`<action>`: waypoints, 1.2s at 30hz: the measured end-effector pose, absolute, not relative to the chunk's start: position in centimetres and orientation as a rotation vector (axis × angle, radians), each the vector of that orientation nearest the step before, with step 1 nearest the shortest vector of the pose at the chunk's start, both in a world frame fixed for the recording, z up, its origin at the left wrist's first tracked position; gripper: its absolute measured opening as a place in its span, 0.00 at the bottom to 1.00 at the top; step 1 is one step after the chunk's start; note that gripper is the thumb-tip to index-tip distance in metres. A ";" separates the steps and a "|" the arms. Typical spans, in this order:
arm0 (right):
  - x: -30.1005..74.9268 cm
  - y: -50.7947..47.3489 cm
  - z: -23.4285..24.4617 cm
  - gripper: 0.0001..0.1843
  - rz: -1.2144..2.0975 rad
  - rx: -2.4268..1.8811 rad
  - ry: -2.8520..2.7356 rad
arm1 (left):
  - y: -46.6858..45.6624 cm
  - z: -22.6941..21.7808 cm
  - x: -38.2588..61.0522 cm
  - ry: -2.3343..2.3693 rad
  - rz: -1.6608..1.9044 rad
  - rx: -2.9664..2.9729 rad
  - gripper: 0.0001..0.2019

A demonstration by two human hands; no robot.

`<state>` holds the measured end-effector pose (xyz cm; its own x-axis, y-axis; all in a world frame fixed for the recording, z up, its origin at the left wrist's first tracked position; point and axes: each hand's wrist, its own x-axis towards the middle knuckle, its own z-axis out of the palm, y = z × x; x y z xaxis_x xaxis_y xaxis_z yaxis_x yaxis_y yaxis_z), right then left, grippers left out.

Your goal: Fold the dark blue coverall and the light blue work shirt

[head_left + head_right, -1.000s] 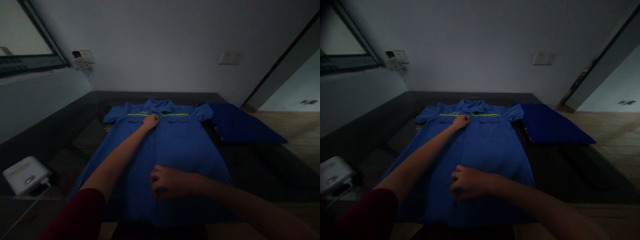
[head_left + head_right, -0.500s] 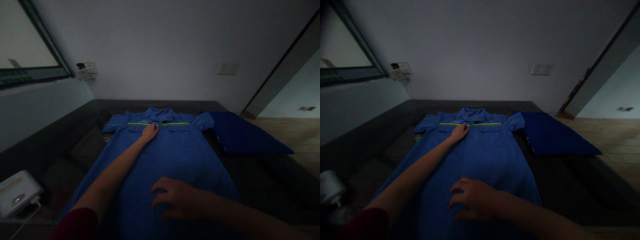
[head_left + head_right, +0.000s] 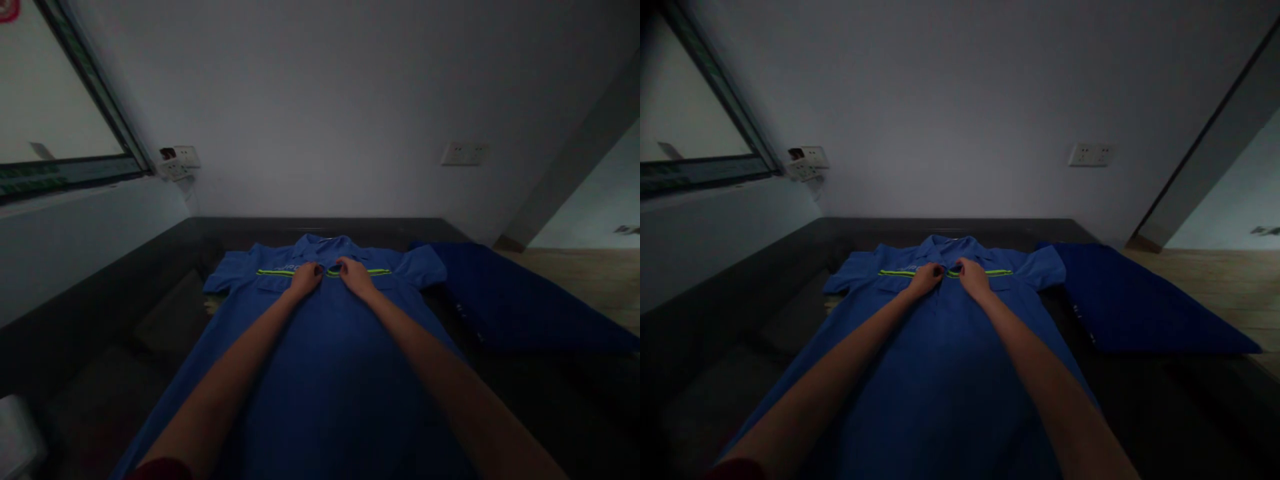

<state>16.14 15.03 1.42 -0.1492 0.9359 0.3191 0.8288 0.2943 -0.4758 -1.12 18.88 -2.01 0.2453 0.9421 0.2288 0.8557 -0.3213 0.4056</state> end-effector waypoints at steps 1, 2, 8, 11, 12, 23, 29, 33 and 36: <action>16.1 16.0 0.8 0.22 0.235 -1.581 -1.998 | 19.1 -2.2 -1.1 1.692 0.641 2.312 0.09; 16.1 16.8 0.3 0.24 0.221 -1.592 -1.990 | 19.2 -2.3 -1.1 1.688 0.637 2.307 0.09; 15.3 19.7 -1.6 0.12 0.228 -1.572 -2.031 | 19.9 -2.8 -1.3 1.683 0.623 2.236 0.09; 15.0 20.3 -1.8 0.07 0.238 -1.546 -2.047 | 20.2 -2.7 -1.2 1.672 0.610 2.203 0.09; 15.0 20.5 -1.8 0.07 0.238 -1.538 -2.048 | 20.2 -2.7 -1.2 1.666 0.608 2.196 0.08; 15.7 20.9 -2.0 0.06 0.278 -1.402 -2.013 | 20.6 -1.8 -1.3 1.610 0.751 2.150 0.05; 15.3 20.7 -2.6 0.08 0.308 -1.364 -1.965 | 20.4 -2.2 -1.3 1.608 0.814 2.152 0.05; 15.2 20.7 -3.0 0.08 0.335 -1.351 -1.952 | 20.2 -2.4 -1.4 1.596 0.782 2.178 0.05; 15.3 20.7 -3.2 0.09 0.357 -1.334 -1.945 | 20.2 -2.2 -1.5 1.577 0.743 2.224 0.05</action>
<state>15.34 20.69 -3.22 -0.1871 0.8906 0.4146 0.6851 0.4208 -0.5946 -1.45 20.21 -2.25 0.2578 0.9383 0.2304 0.7752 -0.3432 0.5303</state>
